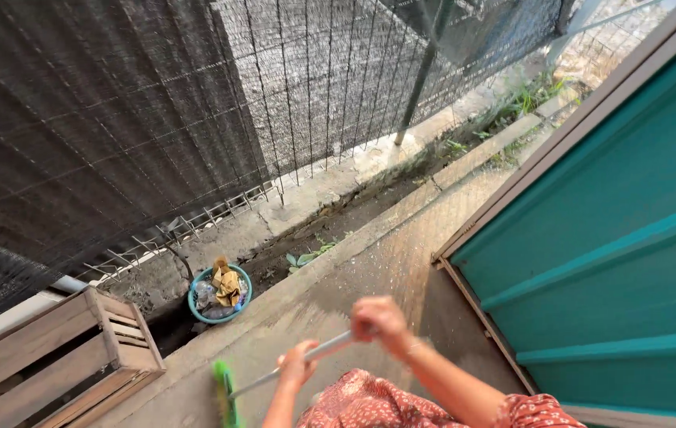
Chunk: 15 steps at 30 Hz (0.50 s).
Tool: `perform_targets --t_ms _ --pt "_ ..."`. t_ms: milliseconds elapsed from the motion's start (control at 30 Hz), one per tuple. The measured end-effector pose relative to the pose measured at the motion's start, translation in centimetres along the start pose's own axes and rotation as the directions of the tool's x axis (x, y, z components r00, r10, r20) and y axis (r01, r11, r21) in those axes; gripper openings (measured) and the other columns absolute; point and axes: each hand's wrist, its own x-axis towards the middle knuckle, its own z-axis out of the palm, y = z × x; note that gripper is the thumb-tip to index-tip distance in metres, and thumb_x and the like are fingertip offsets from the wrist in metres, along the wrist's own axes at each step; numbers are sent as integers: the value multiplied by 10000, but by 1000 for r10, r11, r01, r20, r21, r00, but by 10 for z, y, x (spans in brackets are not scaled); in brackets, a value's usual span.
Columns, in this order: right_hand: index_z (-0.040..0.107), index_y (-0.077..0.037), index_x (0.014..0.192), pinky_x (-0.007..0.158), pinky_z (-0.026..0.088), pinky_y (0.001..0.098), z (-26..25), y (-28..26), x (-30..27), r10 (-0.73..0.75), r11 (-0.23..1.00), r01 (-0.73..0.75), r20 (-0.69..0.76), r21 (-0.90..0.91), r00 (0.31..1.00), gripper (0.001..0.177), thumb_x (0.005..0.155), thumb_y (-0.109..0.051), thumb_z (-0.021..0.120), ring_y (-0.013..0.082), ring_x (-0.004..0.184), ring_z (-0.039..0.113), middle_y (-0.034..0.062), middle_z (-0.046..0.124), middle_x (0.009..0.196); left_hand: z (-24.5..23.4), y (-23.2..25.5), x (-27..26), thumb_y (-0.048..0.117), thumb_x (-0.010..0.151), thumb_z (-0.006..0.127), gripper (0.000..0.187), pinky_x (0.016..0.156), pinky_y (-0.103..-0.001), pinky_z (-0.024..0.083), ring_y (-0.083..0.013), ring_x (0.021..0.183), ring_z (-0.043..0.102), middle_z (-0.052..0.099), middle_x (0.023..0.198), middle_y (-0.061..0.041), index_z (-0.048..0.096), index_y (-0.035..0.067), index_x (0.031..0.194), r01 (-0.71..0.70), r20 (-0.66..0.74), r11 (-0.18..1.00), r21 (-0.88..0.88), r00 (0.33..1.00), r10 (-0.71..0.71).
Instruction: The person sweeps the floor outdoors using a broom, pushing debris along the concrete and under the edge of a teal metal door.
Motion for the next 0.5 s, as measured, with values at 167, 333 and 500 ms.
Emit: perform_targets --t_ms 167,333,500 --pt "644 35 771 494 370 286 -10 37 -8 -34 983 19 81 183 996 313 952 -213 585 115 528 479 60 562 623 12 -17 7 60 703 721 663 817 -471 478 -305 888 718 770 901 -73 651 369 1285 -227 -87 969 94 968 235" --pt "701 44 801 483 368 269 -35 -13 -12 -117 992 111 115 56 986 283 955 -178 616 97 490 473 32 542 563 49 37 49 55 734 666 656 866 -433 515 -298 846 741 766 873 -109 639 402 1290 -272 41 960 67 962 270" --pt "714 28 1011 719 514 338 0 -66 -21 -348 872 441 367 -211 863 185 996 -109 591 220 764 679 106 721 854 74 83 94 349 926 753 344 537 -471 527 -226 523 571 636 644 -88 813 71 1119 509 452 525 -682 858 -245"
